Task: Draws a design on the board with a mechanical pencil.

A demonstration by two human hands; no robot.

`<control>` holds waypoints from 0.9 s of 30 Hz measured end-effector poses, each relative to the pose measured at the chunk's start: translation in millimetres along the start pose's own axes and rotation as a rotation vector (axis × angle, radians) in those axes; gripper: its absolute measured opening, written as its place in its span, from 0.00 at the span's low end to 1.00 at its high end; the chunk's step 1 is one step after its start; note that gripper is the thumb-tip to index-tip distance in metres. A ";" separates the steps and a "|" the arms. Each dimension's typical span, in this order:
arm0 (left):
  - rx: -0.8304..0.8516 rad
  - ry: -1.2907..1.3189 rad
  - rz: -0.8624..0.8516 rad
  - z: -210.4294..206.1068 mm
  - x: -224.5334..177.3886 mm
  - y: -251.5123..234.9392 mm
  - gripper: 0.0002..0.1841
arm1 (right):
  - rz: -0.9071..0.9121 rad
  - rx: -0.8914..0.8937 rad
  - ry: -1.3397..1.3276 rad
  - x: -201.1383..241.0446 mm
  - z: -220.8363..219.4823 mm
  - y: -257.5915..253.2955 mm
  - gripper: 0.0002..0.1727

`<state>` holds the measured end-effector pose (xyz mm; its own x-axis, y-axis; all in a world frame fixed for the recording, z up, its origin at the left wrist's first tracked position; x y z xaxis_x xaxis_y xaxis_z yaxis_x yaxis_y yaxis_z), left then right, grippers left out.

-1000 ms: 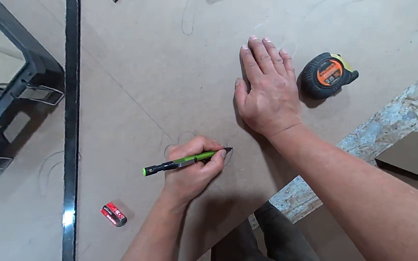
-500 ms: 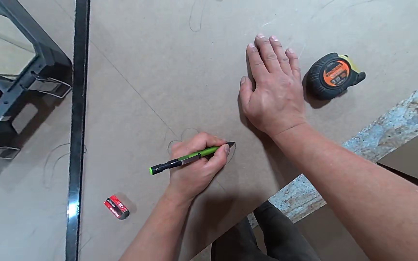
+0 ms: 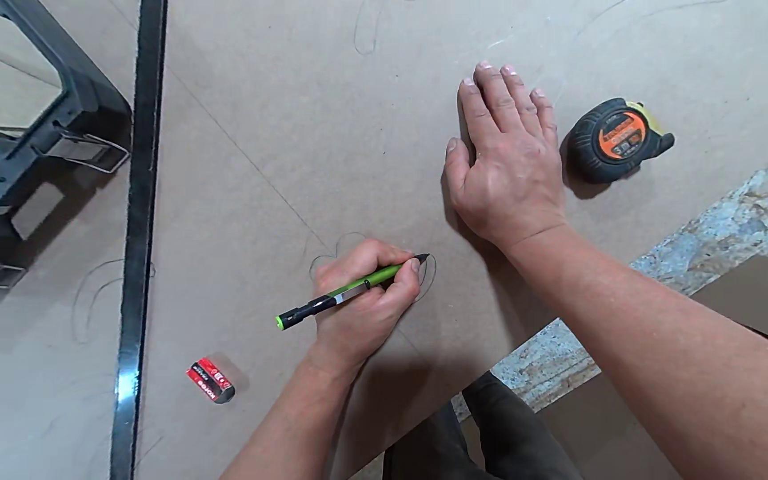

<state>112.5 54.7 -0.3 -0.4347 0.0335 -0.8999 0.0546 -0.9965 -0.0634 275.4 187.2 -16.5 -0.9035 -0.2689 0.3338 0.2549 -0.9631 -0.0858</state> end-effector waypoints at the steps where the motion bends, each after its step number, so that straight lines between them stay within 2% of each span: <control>1: -0.002 -0.008 -0.001 0.5 0.2 0.1 0.01 | 0.000 -0.002 -0.001 0.1 -0.1 -0.1 0.36; 17: 0.010 -0.059 -0.037 1.3 -2.9 0.7 0.02 | -0.005 0.001 0.010 0.5 0.0 -0.3 0.36; 21: 0.121 0.052 -0.042 -1.0 -0.1 -3.8 0.02 | 0.000 -0.008 0.014 0.3 -0.3 -1.1 0.36; 24: 0.202 0.157 0.040 13.0 5.5 1.2 0.01 | -0.003 -0.010 0.005 1.2 0.0 0.2 0.35; 27: 0.063 0.106 0.107 44.1 16.7 37.2 0.04 | 0.008 -0.016 0.001 1.1 0.7 -0.9 0.35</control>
<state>67.6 14.8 1.3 -0.3320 -0.0682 -0.9408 0.0372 -0.9976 0.0591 274.4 187.8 -15.4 -0.9020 -0.2762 0.3318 0.2564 -0.9611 -0.1029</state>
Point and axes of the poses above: each hand's wrist, its own y-axis away from the middle knuckle, its own z-axis out of the back of the hand, x = y × z, the point moved 8 cm from there along -y, towards the middle knuckle, and after that the axes turned 4 degrees about -y, right-handed, at the moved point
